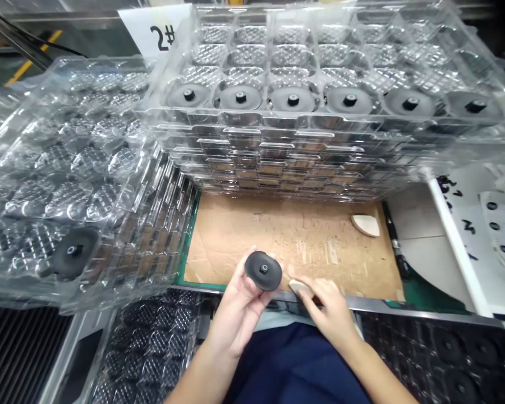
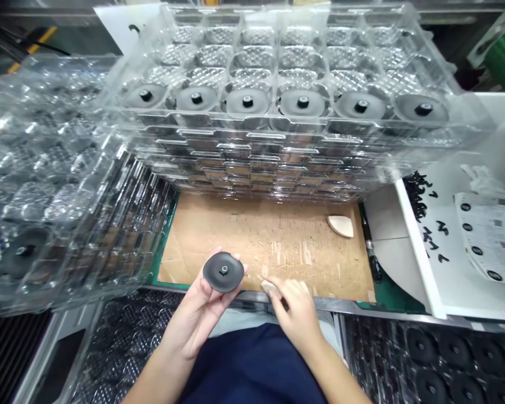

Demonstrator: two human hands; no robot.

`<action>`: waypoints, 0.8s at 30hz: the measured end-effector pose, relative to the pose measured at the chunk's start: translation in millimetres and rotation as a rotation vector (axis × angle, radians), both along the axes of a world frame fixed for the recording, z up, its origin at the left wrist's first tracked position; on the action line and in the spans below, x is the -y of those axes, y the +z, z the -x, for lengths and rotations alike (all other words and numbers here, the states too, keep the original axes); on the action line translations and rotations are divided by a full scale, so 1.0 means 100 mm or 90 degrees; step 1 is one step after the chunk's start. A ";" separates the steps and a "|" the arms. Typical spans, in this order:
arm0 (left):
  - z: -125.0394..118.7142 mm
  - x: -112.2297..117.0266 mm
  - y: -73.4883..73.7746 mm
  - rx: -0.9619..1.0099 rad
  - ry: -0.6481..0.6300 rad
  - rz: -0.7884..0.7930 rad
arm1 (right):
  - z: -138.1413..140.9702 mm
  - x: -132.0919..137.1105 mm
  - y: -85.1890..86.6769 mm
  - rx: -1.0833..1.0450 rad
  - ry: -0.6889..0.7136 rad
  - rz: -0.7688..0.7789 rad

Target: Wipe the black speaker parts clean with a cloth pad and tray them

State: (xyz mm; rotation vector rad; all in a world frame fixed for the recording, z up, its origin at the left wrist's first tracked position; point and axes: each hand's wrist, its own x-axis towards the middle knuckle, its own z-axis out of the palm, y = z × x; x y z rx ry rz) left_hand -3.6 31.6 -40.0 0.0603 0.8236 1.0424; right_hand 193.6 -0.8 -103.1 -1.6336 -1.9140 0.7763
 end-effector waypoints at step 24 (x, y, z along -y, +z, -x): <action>-0.37 0.01 0.34 -0.056 -0.171 -0.063 | 0.24 -0.25 1.35 -0.167 0.123 -0.128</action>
